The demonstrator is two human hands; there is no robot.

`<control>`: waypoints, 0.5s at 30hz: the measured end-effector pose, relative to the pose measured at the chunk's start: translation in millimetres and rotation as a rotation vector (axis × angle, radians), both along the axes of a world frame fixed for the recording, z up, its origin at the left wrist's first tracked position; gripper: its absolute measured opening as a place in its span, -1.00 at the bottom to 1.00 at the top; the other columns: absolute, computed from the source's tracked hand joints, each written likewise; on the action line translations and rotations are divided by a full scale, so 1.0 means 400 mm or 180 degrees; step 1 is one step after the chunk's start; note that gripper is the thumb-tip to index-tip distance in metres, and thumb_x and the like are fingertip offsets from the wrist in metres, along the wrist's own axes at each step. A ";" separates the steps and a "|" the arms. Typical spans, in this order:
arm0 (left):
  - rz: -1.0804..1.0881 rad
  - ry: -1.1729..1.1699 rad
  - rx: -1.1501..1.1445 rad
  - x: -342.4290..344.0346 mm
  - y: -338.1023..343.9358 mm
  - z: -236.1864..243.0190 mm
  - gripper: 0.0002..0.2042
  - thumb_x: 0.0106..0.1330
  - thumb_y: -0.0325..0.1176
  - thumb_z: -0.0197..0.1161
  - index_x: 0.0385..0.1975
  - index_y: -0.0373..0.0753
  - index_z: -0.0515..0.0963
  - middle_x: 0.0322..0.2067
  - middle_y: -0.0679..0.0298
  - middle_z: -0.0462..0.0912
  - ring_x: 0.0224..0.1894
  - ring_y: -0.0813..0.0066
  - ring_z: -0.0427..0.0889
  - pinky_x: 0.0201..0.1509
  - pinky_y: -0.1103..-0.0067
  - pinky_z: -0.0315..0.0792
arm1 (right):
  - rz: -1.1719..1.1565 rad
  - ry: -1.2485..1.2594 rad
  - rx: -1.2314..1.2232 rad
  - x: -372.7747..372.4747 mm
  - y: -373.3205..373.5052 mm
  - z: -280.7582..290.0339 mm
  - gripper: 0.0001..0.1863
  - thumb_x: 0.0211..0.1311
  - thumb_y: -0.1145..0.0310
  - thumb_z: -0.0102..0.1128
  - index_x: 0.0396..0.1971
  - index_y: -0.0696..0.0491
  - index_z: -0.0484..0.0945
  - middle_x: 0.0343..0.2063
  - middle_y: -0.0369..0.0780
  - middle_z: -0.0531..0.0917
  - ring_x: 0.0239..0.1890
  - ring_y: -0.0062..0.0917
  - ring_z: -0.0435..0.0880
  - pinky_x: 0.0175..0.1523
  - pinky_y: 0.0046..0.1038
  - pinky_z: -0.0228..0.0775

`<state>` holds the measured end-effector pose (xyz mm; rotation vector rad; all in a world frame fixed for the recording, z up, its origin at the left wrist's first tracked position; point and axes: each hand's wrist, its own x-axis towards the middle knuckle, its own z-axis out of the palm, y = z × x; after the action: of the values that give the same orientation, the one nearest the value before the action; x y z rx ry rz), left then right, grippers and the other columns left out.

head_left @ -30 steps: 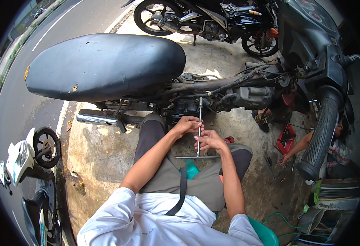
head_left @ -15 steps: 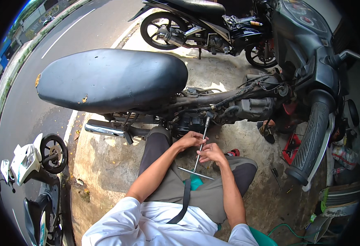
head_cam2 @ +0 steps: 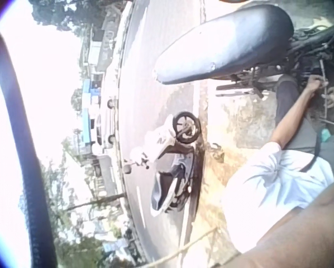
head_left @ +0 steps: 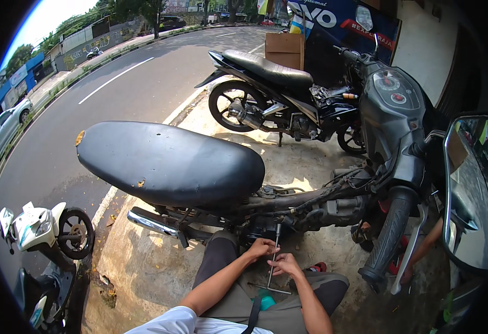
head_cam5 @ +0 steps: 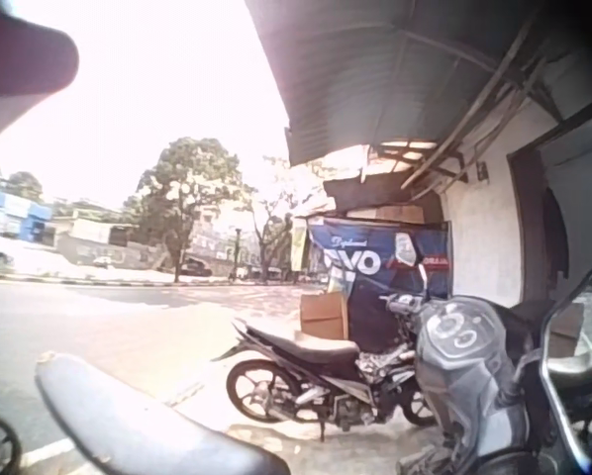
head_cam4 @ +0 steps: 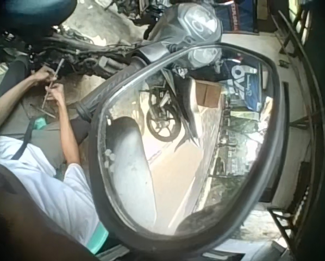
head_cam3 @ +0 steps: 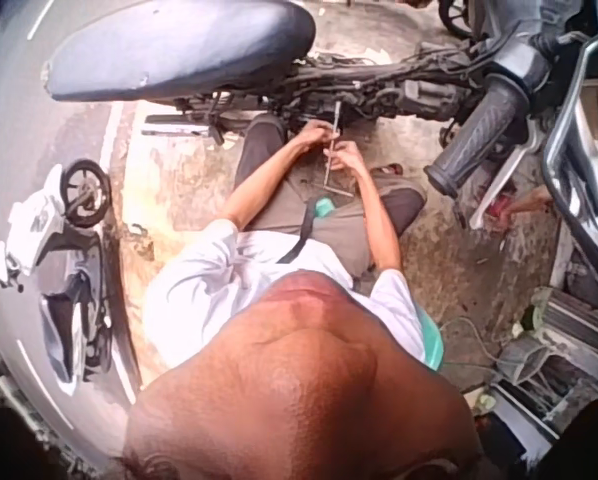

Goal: Repairing a motorcycle by using a T-handle socket wrench to adjust or remove bolts near the engine block.

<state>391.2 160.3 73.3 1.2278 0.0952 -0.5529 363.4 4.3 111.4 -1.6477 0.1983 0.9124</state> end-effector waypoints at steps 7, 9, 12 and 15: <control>-0.0019 0.0105 -0.0256 0.007 -0.013 0.028 -0.73 0.14 -0.34 0.19 -0.20 -0.30 0.43 -0.34 0.30 0.53 -0.29 0.60 0.47 -0.26 0.68 0.33 | -0.0467 -0.0235 -0.0083 0.018 0.006 0.013 -0.80 -0.01 0.49 0.20 -0.42 0.27 0.41 -0.55 -0.11 0.56 -0.51 -0.36 0.63 -0.43 -0.45 0.55; -0.0218 0.0196 -0.0563 0.003 -0.008 0.049 -0.71 0.20 -0.35 0.10 -0.12 -0.35 0.38 -0.18 0.21 0.49 -0.10 0.51 0.44 -0.06 0.60 0.32 | -0.0315 -0.0246 0.0120 0.023 0.004 0.018 -0.86 0.08 0.50 0.08 -0.39 0.26 0.42 -0.50 -0.10 0.57 -0.45 -0.35 0.64 -0.36 -0.41 0.54; -0.0438 0.0287 -0.1674 0.010 -0.005 0.033 -0.68 0.20 -0.45 0.06 -0.05 -0.41 0.32 -0.08 0.10 0.44 -0.02 0.38 0.44 0.02 0.50 0.36 | -0.0325 -0.0059 0.0555 0.020 0.001 0.047 -0.87 0.13 0.50 0.00 -0.36 0.25 0.42 -0.45 -0.09 0.58 -0.41 -0.35 0.63 -0.33 -0.40 0.53; -0.0152 0.0112 -0.1081 0.023 -0.005 0.029 -0.67 0.14 -0.51 0.11 -0.08 -0.43 0.34 -0.17 0.11 0.51 -0.12 0.35 0.52 -0.08 0.50 0.43 | -0.0536 0.0027 0.0938 0.018 0.010 0.062 -0.82 0.13 0.44 0.04 -0.36 0.26 0.43 -0.44 -0.11 0.57 -0.42 -0.40 0.63 -0.37 -0.47 0.51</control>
<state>400.6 158.4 85.0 0.8915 0.0009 -0.6050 370.8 8.4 136.3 -1.3339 0.1952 0.7802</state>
